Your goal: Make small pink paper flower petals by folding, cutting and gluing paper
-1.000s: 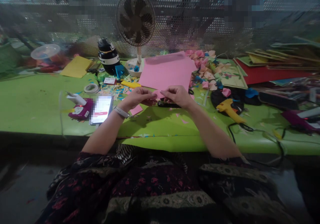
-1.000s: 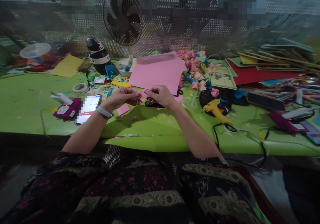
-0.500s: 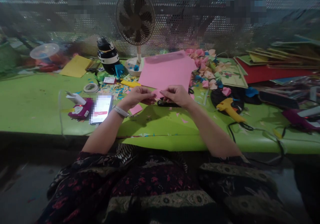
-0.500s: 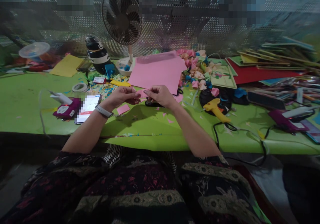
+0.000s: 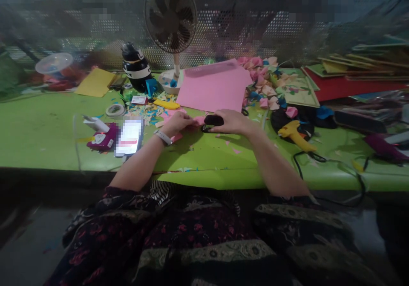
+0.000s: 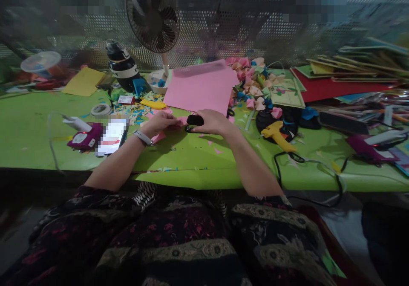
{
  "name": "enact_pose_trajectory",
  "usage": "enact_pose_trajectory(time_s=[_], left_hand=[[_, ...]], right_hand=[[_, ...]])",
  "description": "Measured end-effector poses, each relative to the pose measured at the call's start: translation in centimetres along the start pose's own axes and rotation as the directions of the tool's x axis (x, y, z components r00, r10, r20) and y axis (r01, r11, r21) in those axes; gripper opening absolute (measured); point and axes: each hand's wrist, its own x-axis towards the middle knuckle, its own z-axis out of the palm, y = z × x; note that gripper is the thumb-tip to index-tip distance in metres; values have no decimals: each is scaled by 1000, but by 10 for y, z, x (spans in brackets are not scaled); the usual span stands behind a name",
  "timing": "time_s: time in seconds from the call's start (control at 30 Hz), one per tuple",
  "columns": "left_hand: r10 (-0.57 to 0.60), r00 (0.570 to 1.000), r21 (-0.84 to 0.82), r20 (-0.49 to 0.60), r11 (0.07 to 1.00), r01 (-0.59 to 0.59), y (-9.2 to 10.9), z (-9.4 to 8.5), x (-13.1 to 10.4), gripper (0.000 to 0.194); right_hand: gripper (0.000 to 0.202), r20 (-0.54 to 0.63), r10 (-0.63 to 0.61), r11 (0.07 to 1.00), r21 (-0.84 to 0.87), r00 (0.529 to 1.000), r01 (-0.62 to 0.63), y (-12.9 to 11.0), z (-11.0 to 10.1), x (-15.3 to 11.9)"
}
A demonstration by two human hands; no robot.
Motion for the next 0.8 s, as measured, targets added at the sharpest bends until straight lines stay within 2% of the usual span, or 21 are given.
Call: enact_pose_trajectory(time_s=[0.13,0.2,0.3,0.4,0.5,0.67,0.8], left_hand=[[-82,993,60,82,995,77,0,10,-3,5],[-102,986,64,136,994,94,0,10,-5,7],[-93,977,58,193,995,83,1,8,-5,10],[-83,967,55,240,996,72,0,6,-2,12],[-110,957,44,267,994,102,0,5,4,14],[-137,956,12,260,990,138,-2,4,12,15],[-125,949,16,288,992,125,-2,2,15,16]], right_hand=[[52,-29,-3,1000,20,1000,4,-1,0,-1],[58,-64,3,998,67,998,2,-3,0,0],[64,-159,21,991,136,987,1,-5,1,1],[67,-282,52,975,222,958,12,-3,7,5],[73,-353,100,945,325,930,22,3,14,11],[77,-346,145,900,435,927,21,5,16,24],[75,-281,99,923,384,955,17,-4,5,35]])
